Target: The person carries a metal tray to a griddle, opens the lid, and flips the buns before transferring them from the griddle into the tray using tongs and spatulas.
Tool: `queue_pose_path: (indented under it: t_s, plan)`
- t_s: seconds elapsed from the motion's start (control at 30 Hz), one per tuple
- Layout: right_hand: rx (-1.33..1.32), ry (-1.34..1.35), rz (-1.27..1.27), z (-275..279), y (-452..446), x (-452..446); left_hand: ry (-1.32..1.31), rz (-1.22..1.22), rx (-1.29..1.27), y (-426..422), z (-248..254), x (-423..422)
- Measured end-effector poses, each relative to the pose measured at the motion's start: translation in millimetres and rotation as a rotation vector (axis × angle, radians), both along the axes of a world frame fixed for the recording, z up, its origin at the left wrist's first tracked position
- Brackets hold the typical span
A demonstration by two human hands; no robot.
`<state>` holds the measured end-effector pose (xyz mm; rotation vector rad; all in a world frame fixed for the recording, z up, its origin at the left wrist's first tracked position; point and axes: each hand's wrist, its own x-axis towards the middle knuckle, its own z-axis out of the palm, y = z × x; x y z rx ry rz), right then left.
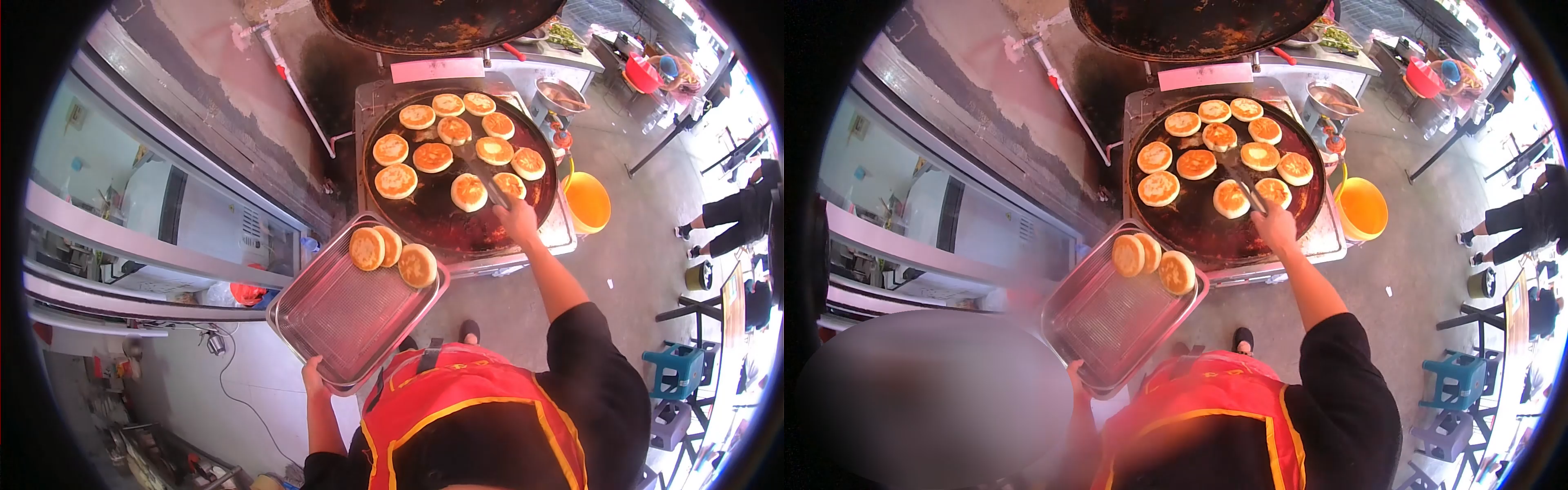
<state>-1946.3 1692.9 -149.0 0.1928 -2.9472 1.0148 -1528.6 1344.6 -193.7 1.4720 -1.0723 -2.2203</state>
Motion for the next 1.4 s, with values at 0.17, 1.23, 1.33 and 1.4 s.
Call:
queue_pose_path:
  t_s: [0.17,1.23,1.33,1.4]
  plan:
    - [0.111,-0.01,-0.237,4.0,38.9,-28.3,-0.056,0.028,-0.002,2.7,2.5,-2.2]
    - [-1.256,-0.937,-0.21,-13.6,-65.3,86.8,0.029,0.014,0.052,0.2,-8.3,2.6]
    - [-1.028,-0.646,-0.168,10.4,-11.5,81.0,0.061,-0.03,0.06,1.2,-6.5,2.9]
    - [-0.718,-0.295,-0.05,6.6,21.8,55.3,0.08,-0.041,0.07,1.4,-3.7,2.0]
